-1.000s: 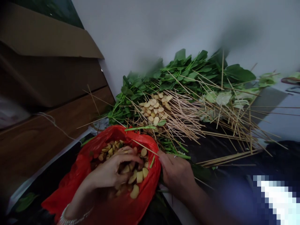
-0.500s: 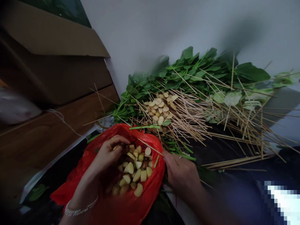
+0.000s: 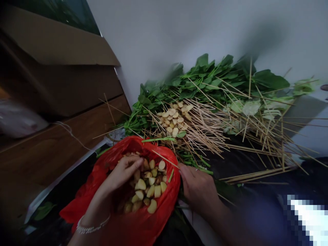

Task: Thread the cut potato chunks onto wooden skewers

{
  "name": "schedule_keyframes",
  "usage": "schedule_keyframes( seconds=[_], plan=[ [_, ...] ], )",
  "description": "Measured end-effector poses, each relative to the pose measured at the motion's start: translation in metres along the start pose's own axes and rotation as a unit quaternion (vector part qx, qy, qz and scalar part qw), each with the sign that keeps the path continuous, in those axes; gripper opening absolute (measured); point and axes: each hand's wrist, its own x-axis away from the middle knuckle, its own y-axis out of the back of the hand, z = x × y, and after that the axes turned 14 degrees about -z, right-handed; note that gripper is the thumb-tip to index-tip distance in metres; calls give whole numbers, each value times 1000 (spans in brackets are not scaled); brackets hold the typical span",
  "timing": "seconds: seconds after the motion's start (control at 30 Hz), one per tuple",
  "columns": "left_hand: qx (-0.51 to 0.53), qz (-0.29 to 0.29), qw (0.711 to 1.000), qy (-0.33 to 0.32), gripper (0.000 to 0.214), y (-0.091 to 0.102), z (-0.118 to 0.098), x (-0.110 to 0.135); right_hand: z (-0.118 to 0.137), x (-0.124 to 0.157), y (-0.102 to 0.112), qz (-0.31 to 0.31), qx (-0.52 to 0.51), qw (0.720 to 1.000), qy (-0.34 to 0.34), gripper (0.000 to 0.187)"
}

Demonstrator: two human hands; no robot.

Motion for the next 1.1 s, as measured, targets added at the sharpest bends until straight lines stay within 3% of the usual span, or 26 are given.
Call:
schedule_keyframes(
  seconds=[0.1, 0.2, 0.33, 0.5, 0.63, 0.77, 0.9, 1.1],
  plan=[
    [38, -108, 990, 79, 48, 0, 8, -2, -1, 1, 0, -8, 0, 1000, 1, 29],
    [37, -204, 974, 89, 39, 1, 14, -6, 2, 3, 0, 12, -5, 1000, 21, 30],
    [67, -253, 961, 90, 37, 10, 10, -8, 16, 9, -2, 41, -22, 994, 101, 32],
    [70, -207, 971, 96, 37, 31, -3, -3, 30, 14, -5, 60, 19, 981, 181, 37],
    [-17, -128, 989, 72, 25, 33, 4, 1, 26, 11, -3, 115, 114, 977, 141, 39],
    [-107, -78, 991, 3, 19, 18, 16, 2, 15, 11, -1, 157, 136, 974, 91, 41],
    [-198, 11, 977, -72, 22, 5, 19, 1, 9, 16, -2, 127, 124, 980, 91, 42],
    [-323, 73, 931, -153, 27, 2, 10, -6, 8, 17, -6, 74, 91, 989, 88, 30]
  ],
)
